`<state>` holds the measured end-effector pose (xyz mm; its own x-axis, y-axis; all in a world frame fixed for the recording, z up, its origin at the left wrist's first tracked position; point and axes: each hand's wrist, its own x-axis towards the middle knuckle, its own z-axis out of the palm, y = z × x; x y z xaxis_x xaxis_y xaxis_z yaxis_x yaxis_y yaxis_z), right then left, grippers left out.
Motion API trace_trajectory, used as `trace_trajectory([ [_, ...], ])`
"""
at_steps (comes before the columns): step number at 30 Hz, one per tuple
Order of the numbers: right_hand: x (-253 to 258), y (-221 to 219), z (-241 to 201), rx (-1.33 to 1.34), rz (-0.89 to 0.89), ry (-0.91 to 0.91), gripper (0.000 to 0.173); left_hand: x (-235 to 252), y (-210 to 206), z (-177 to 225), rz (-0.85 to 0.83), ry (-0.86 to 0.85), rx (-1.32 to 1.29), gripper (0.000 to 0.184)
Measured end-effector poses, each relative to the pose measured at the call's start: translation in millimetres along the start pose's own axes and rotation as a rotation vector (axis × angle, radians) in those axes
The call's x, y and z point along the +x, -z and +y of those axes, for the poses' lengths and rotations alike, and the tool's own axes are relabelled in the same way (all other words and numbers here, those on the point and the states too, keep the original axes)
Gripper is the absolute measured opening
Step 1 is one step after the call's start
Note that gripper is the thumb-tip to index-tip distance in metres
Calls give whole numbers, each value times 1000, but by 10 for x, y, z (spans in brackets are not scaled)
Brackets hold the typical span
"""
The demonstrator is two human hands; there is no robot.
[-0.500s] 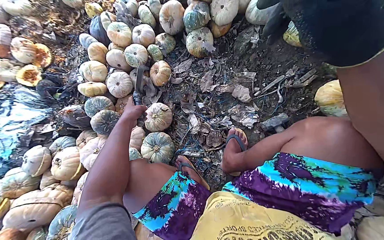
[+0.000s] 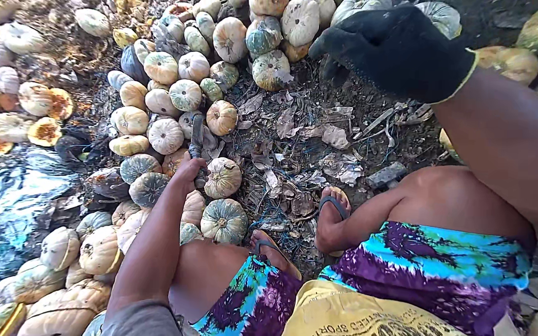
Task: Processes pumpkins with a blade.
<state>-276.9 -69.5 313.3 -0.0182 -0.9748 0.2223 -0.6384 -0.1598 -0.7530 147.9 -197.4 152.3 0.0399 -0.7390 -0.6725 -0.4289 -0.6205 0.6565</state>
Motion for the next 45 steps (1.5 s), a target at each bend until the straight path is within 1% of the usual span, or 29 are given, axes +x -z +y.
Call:
trace_trajectory([
  [3,32,-39,-90,-28,-42,52,39,-437,154,-164,-63,-12,120,72],
  [5,48,-75,-146,-38,-58,89,39,-907,257,-301,-153,-13,197,81],
  [8,38,-95,-201,-10,-94,107,38,-1580,541,-577,-265,-52,206,91],
  [10,24,-86,-222,28,-101,89,37,-1873,657,-664,-280,-114,206,95],
  [12,-15,-53,-245,64,-92,52,37,-2025,580,-641,-234,-180,220,95],
  [14,-38,-7,-277,83,-71,47,37,-1982,386,-566,-157,-216,213,91],
  [17,-109,49,-336,40,-43,64,38,-1646,105,-407,-74,-201,126,88],
  [19,-159,99,-376,-41,-54,30,39,-1384,-8,-257,-65,-174,58,82],
  [22,-218,151,-342,-145,-119,-31,43,-1067,-126,-30,-88,-144,-3,72],
  [25,-307,196,-213,-189,-128,-59,42,-814,-326,275,-113,-151,8,67],
  [26,-342,237,-181,-196,-131,-80,42,-704,-401,364,-125,-162,18,60],
  [27,-380,265,-144,-215,-136,-110,42,-603,-472,417,-136,-169,34,57],
  [31,-467,323,122,-286,-228,-270,43,-370,-762,357,-163,-189,163,67],
  [34,-493,337,319,-300,-276,-409,42,-340,-830,323,-172,-206,200,73],
  [37,-479,347,391,-255,-260,-480,44,-494,-879,251,-188,-199,217,79],
  [39,-469,327,331,-222,-269,-491,45,-812,-860,104,-219,-177,247,83],
  [42,-377,307,293,-183,-293,-467,43,-1552,-542,-124,-310,-104,300,87],
  [45,-238,270,450,-143,-316,-469,42,-2066,-140,-420,-401,-71,210,87],
])
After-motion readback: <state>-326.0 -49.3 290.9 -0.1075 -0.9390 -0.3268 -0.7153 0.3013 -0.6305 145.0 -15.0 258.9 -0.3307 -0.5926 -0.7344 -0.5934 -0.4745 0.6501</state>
